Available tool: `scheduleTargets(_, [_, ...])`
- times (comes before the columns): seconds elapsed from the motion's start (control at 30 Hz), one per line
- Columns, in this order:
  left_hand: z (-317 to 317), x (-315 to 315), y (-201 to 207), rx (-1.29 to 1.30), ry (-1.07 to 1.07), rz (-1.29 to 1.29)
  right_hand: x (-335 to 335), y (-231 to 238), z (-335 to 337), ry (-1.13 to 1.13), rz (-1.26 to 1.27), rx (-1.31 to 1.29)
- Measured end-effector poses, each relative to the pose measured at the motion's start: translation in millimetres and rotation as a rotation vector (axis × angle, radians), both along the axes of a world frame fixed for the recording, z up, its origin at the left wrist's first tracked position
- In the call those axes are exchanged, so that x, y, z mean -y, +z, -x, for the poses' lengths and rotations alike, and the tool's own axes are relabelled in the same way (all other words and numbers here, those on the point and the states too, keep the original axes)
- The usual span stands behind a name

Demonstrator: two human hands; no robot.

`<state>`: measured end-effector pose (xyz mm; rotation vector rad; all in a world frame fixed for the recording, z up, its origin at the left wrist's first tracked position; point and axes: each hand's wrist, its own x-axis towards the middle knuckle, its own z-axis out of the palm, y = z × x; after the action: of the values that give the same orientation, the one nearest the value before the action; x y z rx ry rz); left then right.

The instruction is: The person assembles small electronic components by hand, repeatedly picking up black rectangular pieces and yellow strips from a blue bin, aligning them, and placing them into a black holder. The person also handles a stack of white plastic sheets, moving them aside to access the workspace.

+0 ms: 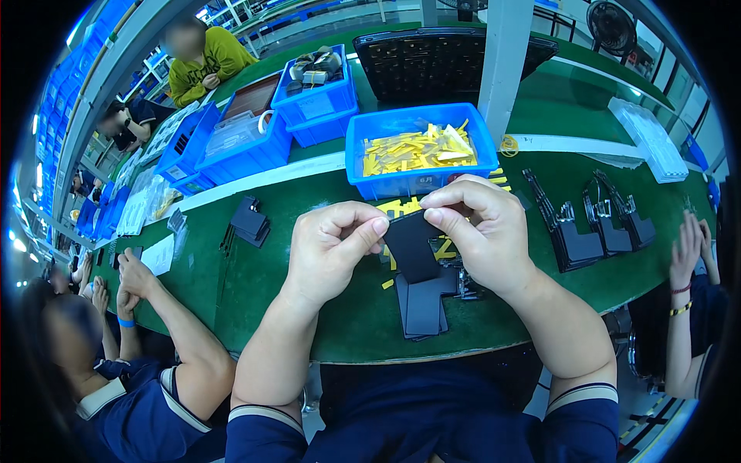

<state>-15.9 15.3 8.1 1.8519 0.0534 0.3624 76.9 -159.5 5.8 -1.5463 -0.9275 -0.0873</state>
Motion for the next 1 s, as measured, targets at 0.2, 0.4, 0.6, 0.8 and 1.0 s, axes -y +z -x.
scheduleTargets(0.2, [-1.9,-3.6,-4.1,-0.016,-0.086,0.100,0.5,1.4,0.7,0.003,0.017,-0.005])
scheduleTargets(0.4, [-6.7,-4.5,-5.5,-0.025,-0.140,0.071,-2.0,-3.4,-1.9,-0.013,0.006,-0.075])
scheduleTargets(0.6, [-4.7,-1.5,-3.2,-0.019,-0.080,0.015,-1.4,-3.2,-0.4,-0.007,0.029,-0.040])
scheduleTargets(0.8, [-3.6,-4.5,-5.4,-0.060,-0.093,0.152,-1.0,-1.4,4.2,-0.006,0.023,0.002])
scheduleTargets(1.0, [-7.9,-6.6,-11.0,-0.060,-0.118,0.163,-3.9,-6.6,2.2,-0.010,0.000,-0.067])
